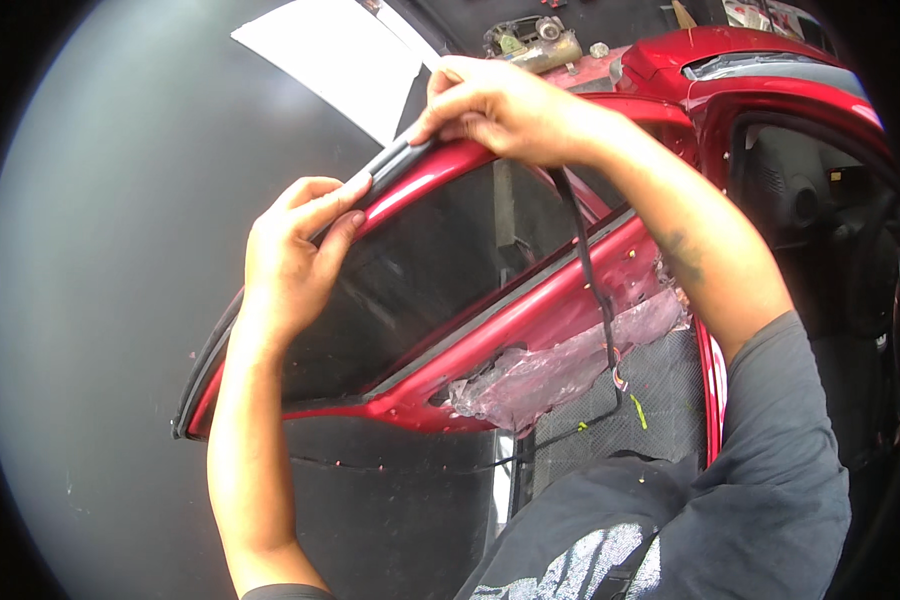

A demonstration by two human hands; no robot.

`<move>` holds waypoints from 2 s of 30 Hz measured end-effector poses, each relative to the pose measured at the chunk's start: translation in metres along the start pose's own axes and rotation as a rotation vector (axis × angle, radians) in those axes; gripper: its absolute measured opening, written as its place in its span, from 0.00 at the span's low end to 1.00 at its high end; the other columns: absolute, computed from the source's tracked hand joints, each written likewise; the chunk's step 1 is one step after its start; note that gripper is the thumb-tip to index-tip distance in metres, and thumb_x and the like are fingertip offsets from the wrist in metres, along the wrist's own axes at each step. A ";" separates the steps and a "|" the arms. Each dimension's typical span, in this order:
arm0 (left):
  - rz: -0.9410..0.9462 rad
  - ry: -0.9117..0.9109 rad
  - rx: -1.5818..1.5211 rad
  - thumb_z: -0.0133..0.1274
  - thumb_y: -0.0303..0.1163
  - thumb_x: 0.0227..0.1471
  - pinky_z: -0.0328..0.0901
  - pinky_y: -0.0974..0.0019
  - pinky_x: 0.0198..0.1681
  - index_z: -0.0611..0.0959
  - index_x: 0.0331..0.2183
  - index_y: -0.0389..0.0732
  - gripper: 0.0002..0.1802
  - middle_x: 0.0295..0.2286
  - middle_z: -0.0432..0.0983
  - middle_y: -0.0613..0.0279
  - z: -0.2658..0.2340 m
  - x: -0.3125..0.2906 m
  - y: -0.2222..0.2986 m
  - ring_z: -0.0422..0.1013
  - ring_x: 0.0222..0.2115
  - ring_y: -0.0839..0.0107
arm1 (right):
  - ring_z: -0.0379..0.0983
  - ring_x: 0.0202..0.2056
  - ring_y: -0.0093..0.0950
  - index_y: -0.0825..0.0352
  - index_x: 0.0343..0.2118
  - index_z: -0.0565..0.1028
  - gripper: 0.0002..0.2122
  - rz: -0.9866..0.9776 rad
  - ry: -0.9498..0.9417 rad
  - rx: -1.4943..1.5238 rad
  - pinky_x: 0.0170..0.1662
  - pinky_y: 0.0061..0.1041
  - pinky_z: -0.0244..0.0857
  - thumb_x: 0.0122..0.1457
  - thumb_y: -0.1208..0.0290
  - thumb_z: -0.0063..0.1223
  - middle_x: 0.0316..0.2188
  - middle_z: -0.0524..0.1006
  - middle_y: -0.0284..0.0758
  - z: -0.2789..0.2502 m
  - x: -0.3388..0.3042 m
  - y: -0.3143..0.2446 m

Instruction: The person installs black rubber weather stripping along the perimeter of a red car door frame. They press the seal into the channel by hand, working around the edges and corners to secure it in place.

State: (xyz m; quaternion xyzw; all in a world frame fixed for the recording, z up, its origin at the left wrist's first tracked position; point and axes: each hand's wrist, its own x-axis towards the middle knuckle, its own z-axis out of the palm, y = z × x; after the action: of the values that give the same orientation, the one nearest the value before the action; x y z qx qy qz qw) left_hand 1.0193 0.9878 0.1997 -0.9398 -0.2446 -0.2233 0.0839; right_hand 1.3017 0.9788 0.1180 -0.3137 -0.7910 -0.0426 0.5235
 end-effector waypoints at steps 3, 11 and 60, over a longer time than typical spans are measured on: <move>-0.001 -0.034 -0.046 0.58 0.21 0.58 0.68 0.68 0.50 0.86 0.50 0.42 0.18 0.40 0.80 0.59 0.000 0.006 0.000 0.76 0.42 0.70 | 0.75 0.41 0.33 0.66 0.43 0.83 0.11 -0.019 -0.083 -0.010 0.49 0.30 0.69 0.61 0.83 0.53 0.37 0.74 0.37 -0.009 0.011 0.012; 0.132 0.053 0.130 0.58 0.21 0.58 0.72 0.65 0.40 0.87 0.50 0.46 0.19 0.40 0.80 0.57 0.010 0.000 -0.002 0.78 0.36 0.65 | 0.76 0.41 0.34 0.64 0.42 0.84 0.14 -0.151 0.068 -0.072 0.47 0.32 0.70 0.56 0.86 0.54 0.35 0.75 0.38 0.004 -0.001 0.018; 0.301 0.107 0.399 0.65 0.28 0.50 0.74 0.59 0.41 0.89 0.45 0.47 0.17 0.41 0.80 0.55 0.057 0.054 0.040 0.79 0.37 0.57 | 0.75 0.46 0.34 0.55 0.47 0.85 0.19 0.134 0.126 -0.052 0.47 0.30 0.74 0.54 0.84 0.62 0.44 0.74 0.38 -0.066 -0.111 0.091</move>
State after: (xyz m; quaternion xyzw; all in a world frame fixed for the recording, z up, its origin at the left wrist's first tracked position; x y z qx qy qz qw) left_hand 1.1028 0.9916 0.1725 -0.9173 -0.1363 -0.2050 0.3129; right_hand 1.4316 0.9755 0.0292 -0.3761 -0.7325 -0.0479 0.5655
